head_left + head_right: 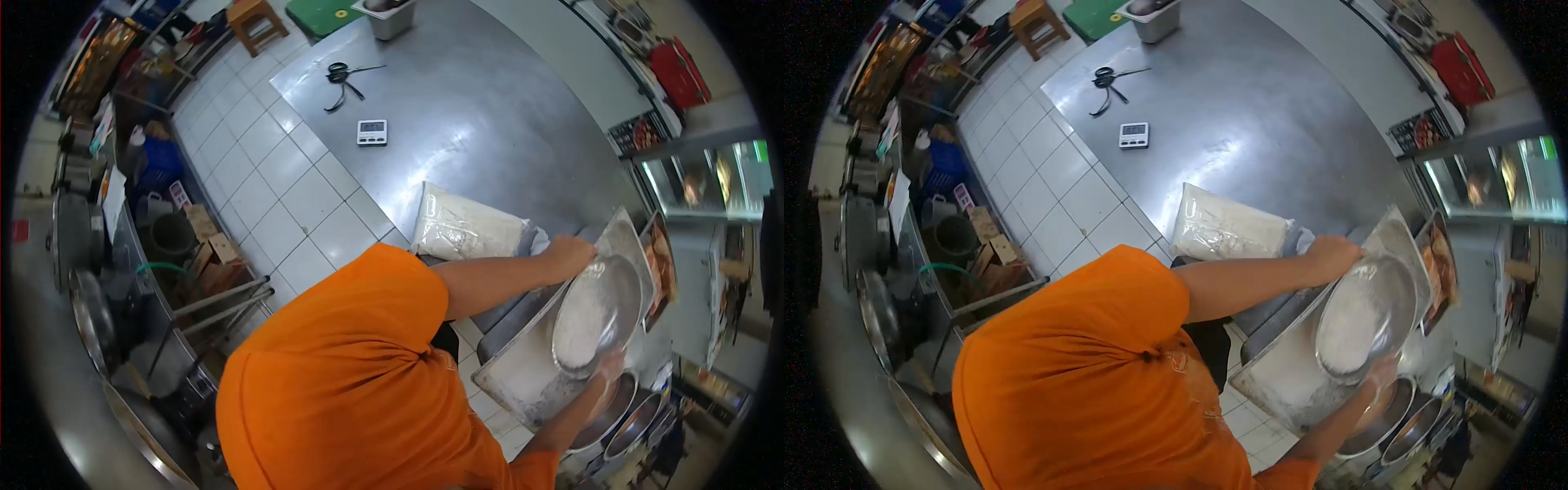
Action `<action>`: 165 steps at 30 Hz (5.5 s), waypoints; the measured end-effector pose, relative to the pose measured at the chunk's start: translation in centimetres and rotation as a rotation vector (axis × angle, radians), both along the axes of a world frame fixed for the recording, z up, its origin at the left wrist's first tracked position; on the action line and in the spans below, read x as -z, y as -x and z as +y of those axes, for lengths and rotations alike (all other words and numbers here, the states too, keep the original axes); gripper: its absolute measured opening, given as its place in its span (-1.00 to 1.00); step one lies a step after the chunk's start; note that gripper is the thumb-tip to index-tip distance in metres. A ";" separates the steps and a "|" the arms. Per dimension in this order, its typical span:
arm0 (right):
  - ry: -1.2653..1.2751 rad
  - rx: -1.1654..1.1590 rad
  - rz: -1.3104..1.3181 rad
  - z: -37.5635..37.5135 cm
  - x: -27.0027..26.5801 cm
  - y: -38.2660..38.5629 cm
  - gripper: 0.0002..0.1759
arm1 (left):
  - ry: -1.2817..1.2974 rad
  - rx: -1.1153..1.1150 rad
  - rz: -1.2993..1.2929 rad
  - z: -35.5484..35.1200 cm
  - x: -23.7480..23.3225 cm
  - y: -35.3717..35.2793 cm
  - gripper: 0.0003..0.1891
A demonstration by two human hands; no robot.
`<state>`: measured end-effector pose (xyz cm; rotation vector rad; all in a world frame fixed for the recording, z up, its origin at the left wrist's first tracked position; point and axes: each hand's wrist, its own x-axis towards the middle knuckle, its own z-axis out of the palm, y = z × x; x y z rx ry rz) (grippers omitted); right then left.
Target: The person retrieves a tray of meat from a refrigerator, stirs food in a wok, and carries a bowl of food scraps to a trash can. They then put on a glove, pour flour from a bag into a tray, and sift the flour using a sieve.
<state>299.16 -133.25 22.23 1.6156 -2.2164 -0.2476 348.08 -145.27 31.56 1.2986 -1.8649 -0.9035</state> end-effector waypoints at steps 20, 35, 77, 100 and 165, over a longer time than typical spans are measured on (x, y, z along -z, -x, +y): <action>-0.020 0.316 -0.471 6.0 -11.4 -14.9 -0.26 | -0.185 0.132 -0.430 11.6 -1.9 -3.0 -0.44; -0.017 0.256 -0.696 2.6 -13.1 -14.3 -0.05 | -0.116 -0.162 -0.486 9.3 -0.4 -0.7 -0.39; 0.144 0.049 -0.448 6.6 -10.0 -13.6 -0.16 | -0.114 -0.169 -0.296 15.2 0.7 -1.5 -0.39; 0.047 0.500 -0.564 5.2 -8.2 -12.3 -0.35 | 0.072 0.002 0.116 10.6 -8.1 -9.7 -0.55; 1.943 0.849 -1.726 4.1 -12.5 -34.4 -0.31 | -1.221 -0.447 -0.029 23.6 17.3 -79.2 -0.62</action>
